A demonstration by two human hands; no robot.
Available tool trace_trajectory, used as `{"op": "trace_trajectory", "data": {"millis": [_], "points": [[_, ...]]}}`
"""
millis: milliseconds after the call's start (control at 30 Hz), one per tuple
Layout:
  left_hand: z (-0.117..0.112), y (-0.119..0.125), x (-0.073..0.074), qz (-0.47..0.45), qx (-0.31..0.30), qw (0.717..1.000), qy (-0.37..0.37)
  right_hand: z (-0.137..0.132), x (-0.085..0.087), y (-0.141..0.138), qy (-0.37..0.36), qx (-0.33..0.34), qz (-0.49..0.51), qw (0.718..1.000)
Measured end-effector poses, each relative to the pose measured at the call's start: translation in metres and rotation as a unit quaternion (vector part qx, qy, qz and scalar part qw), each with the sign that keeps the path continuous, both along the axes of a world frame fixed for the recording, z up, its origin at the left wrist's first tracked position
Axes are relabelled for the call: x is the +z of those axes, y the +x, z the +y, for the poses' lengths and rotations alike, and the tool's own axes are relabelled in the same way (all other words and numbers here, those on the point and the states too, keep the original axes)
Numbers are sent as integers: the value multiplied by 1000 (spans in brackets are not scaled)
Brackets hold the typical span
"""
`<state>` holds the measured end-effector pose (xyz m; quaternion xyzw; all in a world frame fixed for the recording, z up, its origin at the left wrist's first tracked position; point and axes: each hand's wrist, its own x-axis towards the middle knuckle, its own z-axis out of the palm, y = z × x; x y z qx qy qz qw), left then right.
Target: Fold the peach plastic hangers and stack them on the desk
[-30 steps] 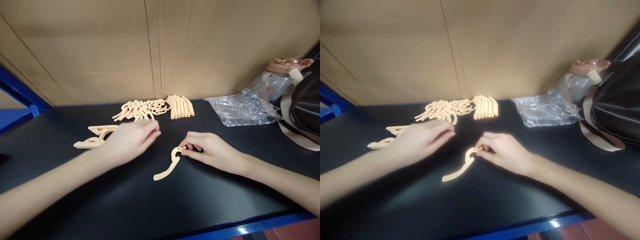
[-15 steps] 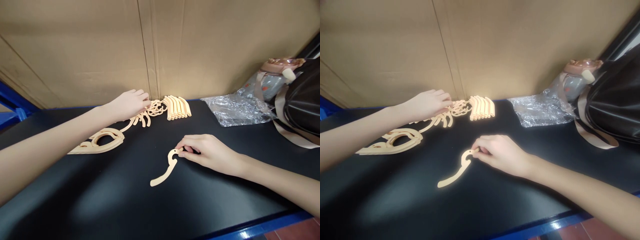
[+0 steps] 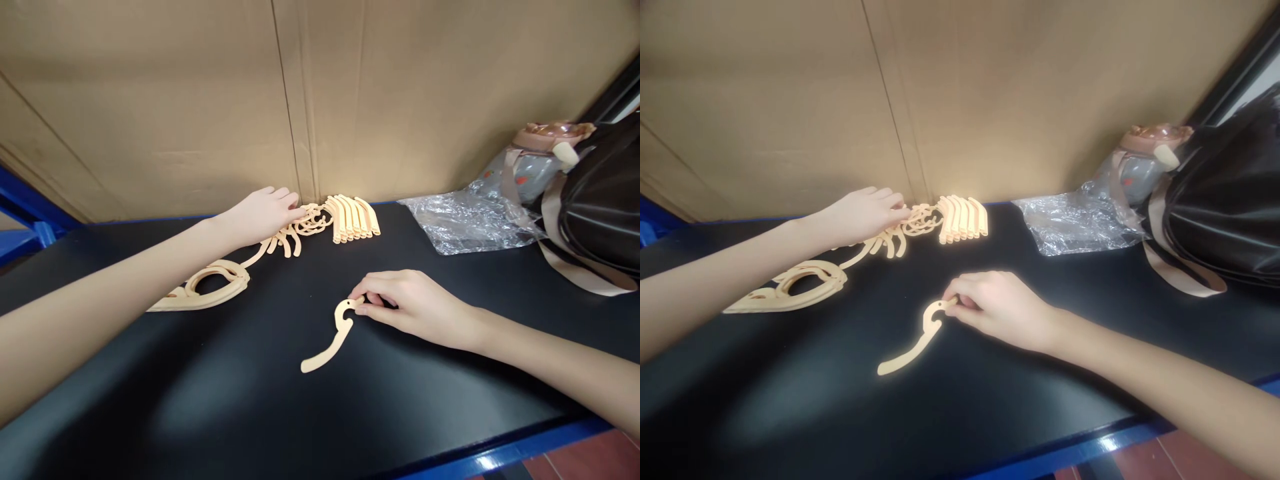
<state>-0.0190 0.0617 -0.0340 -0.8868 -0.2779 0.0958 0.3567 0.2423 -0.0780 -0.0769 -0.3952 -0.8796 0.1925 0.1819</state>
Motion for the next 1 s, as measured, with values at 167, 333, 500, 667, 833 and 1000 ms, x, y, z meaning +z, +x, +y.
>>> {"op": "trace_trajectory", "data": {"millis": [167, 333, 500, 667, 833, 1000], "points": [[-10, 5, 7, -9, 20, 999, 28, 0, 0, 0, 1, 1, -3, 1000], [-53, 10, 12, -52, -1, 998, 40, 1, 0, 0, 1, -5, -4, 1000], [-92, 5, 9, -75, -42, 996, 34, 1, -1, 0, 0, -7, 0, 1000], [-72, -9, 11, -33, -13, 997, 65, 1, 0, 0, 2, -9, -5, 1000], [-59, -12, 11, -50, -14, 996, 78, 0, -1, 1, 5, -6, -4, 1000], [-81, -2, 6, -75, -54, 995, 34, -1, -2, 1, 11, -11, -5, 1000]]}}
